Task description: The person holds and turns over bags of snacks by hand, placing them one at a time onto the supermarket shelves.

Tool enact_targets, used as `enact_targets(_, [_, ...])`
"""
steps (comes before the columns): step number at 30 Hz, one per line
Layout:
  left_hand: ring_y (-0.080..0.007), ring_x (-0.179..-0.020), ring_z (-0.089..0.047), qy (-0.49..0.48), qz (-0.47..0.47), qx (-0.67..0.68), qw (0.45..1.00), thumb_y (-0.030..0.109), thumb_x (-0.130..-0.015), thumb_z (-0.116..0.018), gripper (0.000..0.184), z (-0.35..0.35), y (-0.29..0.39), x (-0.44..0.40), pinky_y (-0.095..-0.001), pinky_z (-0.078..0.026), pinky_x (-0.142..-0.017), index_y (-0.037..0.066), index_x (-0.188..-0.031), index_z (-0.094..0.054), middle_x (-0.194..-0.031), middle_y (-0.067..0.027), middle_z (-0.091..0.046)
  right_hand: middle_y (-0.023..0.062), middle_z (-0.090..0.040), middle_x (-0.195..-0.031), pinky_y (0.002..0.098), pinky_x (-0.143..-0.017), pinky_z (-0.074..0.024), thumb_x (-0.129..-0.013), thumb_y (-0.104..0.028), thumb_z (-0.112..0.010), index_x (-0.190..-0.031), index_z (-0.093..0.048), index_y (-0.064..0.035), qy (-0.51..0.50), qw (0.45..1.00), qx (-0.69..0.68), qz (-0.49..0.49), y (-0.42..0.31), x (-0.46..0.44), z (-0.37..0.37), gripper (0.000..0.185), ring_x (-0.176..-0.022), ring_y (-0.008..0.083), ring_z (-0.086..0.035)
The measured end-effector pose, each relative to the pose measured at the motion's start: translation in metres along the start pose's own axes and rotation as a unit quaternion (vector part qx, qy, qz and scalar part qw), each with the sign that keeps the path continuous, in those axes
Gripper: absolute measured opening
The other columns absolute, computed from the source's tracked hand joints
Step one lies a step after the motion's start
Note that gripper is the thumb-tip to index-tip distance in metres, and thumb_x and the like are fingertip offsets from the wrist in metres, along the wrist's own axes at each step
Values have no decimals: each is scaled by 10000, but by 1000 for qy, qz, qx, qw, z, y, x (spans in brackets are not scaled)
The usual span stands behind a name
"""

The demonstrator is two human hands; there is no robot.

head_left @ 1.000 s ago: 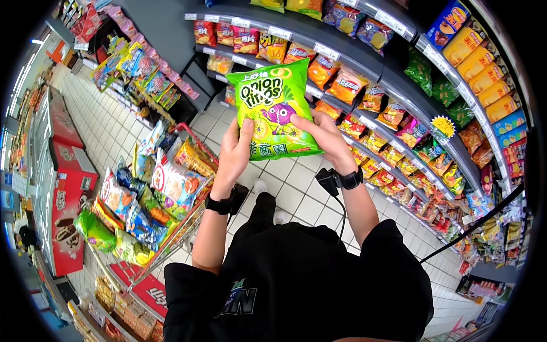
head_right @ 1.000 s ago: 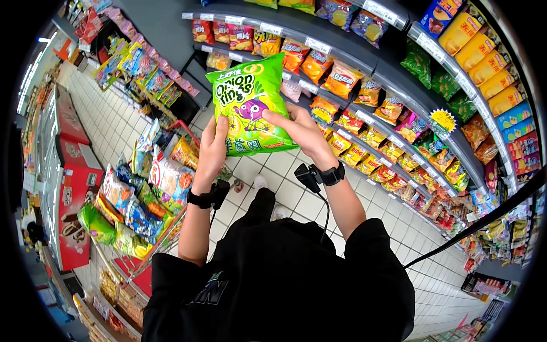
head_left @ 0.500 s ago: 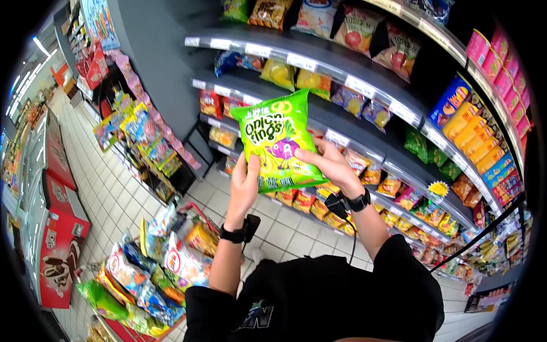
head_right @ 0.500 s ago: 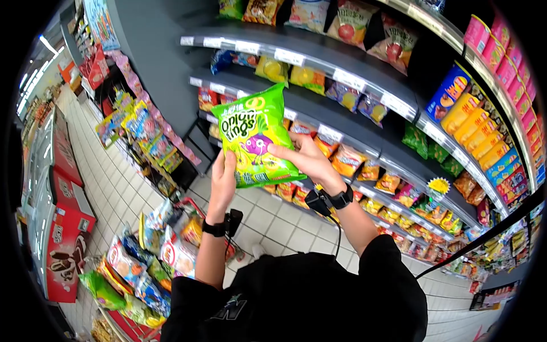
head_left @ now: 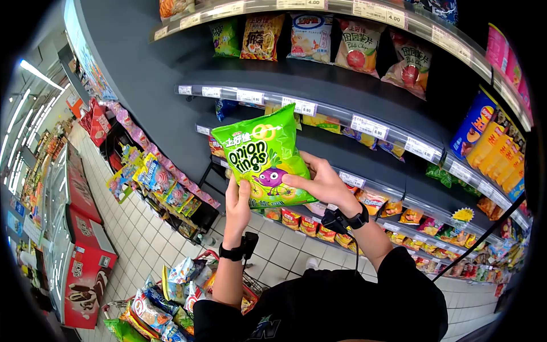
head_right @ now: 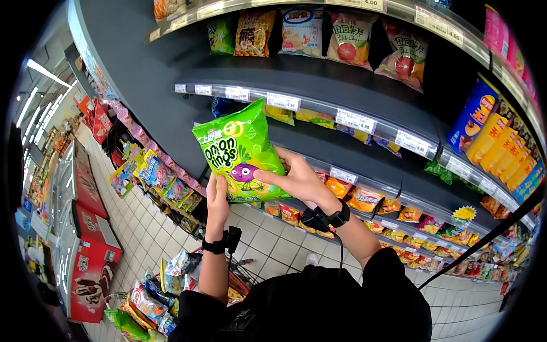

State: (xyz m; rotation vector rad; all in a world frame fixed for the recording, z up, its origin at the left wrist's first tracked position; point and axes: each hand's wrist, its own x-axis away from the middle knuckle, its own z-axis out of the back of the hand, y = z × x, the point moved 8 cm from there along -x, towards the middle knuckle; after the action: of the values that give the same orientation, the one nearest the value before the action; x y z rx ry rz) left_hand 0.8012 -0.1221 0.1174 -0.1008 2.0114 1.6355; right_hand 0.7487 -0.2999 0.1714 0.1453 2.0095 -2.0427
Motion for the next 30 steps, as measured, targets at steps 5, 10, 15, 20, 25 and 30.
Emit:
enact_targets(5, [-179, -1225, -487, -28, -30, -50, 998, 328, -1051, -449, 536, -17, 23, -50, -315, -370, -1049, -41, -1432, -369, -1352, -113, -526, 101, -663, -1171, 302, -908, -498, -867, -213, -761, -1301, -538, 36, 3, 994, 30, 109, -25, -32, 34, 547, -1031, 124, -613])
enact_targets(10, [-161, -1160, -519, -24, -90, -91, 991, 299, -1017, -524, 486, -22, 60, -83, -304, -406, -993, -45, -1353, -454, -1255, -86, -567, 97, -667, -1156, 305, -893, -503, -873, -204, -754, -1282, -540, 27, -13, 989, -16, 148, -49, -55, 46, 517, -1027, 119, -614])
enact_targets(15, [-170, -1137, -526, 6, -207, -131, 970, 62, -923, -629, 567, -27, 99, -122, -324, -457, -932, -30, -1415, -363, -1282, -122, -511, 120, -672, -1166, 314, -913, -499, -868, -207, -756, -1314, -514, 36, 44, 976, 38, 208, -68, -78, 63, 563, -1048, 141, -625])
enact_targets(20, [-181, -1165, -492, -23, -279, -127, 952, 5, -896, -623, 658, -19, 114, -156, -310, -451, -935, 10, -1465, -293, -1276, -114, -483, 144, -674, -1160, 322, -923, -498, -870, -225, -753, -1346, -483, 37, 74, 968, 90, 221, -80, -104, 65, 608, -1054, 169, -635])
enact_targets(25, [-217, -1167, -521, -24, -357, -132, 925, -29, -880, -631, 630, 8, 126, -186, -354, -466, -926, 1, -1435, -336, -1274, -139, -487, 147, -661, -1177, 325, -922, -498, -871, -234, -752, -1350, -469, 37, 80, 960, 112, 242, -96, -141, 50, 619, -1074, 172, -624])
enact_targets(30, [-236, -1201, -505, -25, -405, -124, 906, -25, -882, -618, 613, 47, 160, -219, -360, -462, -941, -28, -1421, -325, -1325, -167, -469, 176, -632, -1190, 331, -920, -503, -869, -255, -758, -1383, -382, 49, 93, 941, 139, 295, -126, -183, 20, 706, -1080, 209, -621])
